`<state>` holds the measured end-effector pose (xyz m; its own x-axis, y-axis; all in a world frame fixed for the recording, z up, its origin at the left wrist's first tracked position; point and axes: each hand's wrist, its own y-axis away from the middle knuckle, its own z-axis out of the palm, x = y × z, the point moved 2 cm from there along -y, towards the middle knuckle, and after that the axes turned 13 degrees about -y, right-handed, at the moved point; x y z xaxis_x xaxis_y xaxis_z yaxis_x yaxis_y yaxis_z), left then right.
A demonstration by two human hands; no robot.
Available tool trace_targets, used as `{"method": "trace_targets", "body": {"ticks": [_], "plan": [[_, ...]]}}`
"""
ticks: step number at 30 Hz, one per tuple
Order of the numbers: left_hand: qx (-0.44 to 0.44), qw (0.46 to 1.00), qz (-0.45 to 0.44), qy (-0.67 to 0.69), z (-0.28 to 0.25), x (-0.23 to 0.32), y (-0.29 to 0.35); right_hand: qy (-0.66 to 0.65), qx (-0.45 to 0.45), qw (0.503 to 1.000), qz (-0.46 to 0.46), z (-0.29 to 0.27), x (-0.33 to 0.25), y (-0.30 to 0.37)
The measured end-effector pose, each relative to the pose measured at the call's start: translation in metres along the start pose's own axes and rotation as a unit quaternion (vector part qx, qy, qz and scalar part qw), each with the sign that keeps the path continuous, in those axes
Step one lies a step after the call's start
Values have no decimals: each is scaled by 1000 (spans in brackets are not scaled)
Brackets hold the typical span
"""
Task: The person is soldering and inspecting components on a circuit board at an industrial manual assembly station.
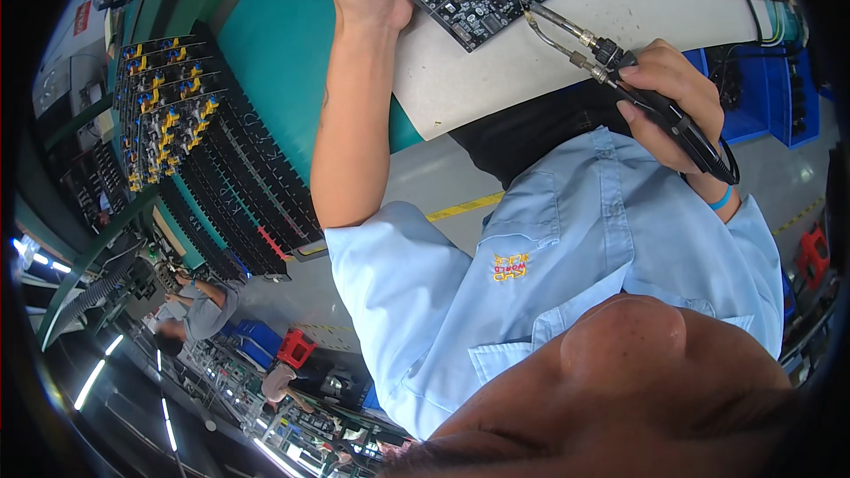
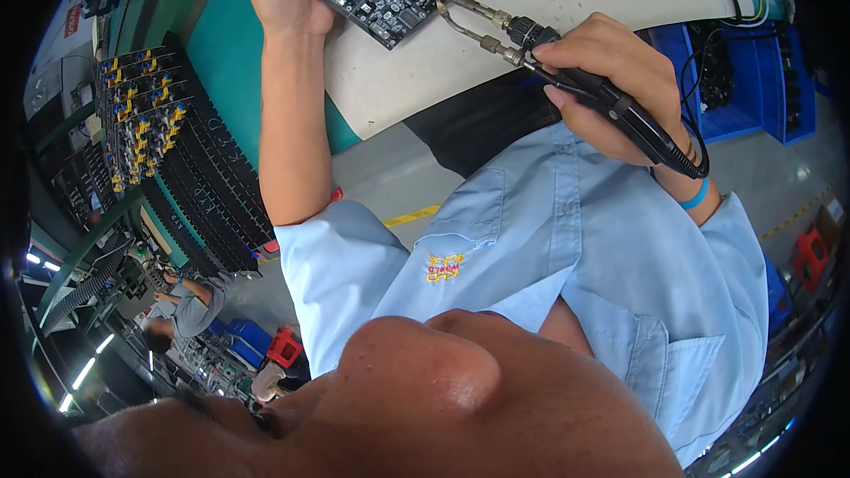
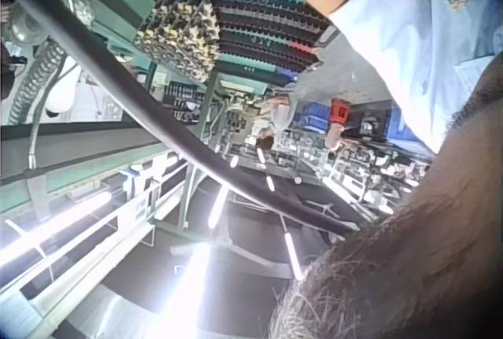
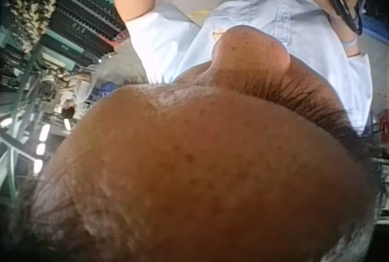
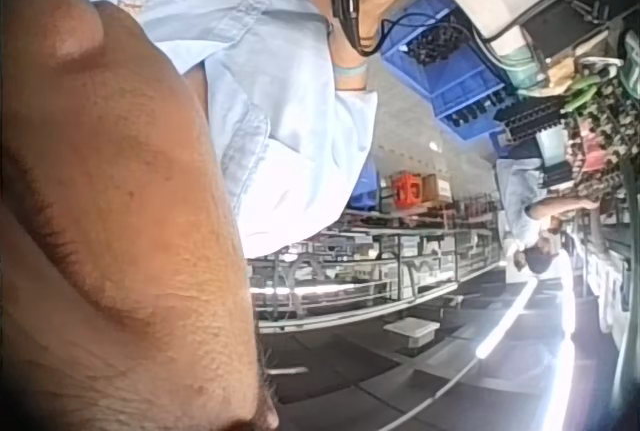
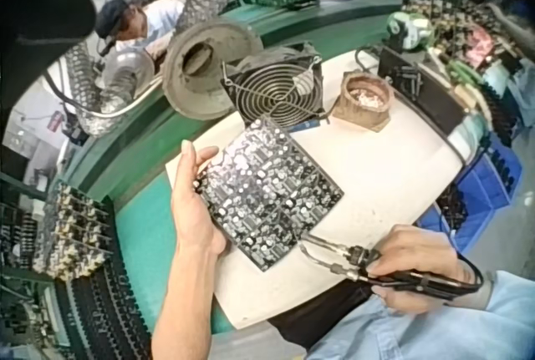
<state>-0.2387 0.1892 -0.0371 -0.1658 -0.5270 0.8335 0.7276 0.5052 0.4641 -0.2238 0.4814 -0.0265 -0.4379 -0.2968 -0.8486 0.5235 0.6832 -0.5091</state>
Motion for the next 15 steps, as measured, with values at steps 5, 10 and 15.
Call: {"method": "trace_targets", "body": {"ticks": [5, 10, 15], "plan": [[22, 1000, -1, 11, -1, -3, -2, -1, 0, 1000, 0, 2, 0, 0], [-109, 992, 50, 41, -29, -14, -35, -9, -4, 1000, 7, 5, 0, -1], [-308, 940, 83, 124, -42, -21, -50, -5, -11, 1000, 5, 5, 0, -1]]}}
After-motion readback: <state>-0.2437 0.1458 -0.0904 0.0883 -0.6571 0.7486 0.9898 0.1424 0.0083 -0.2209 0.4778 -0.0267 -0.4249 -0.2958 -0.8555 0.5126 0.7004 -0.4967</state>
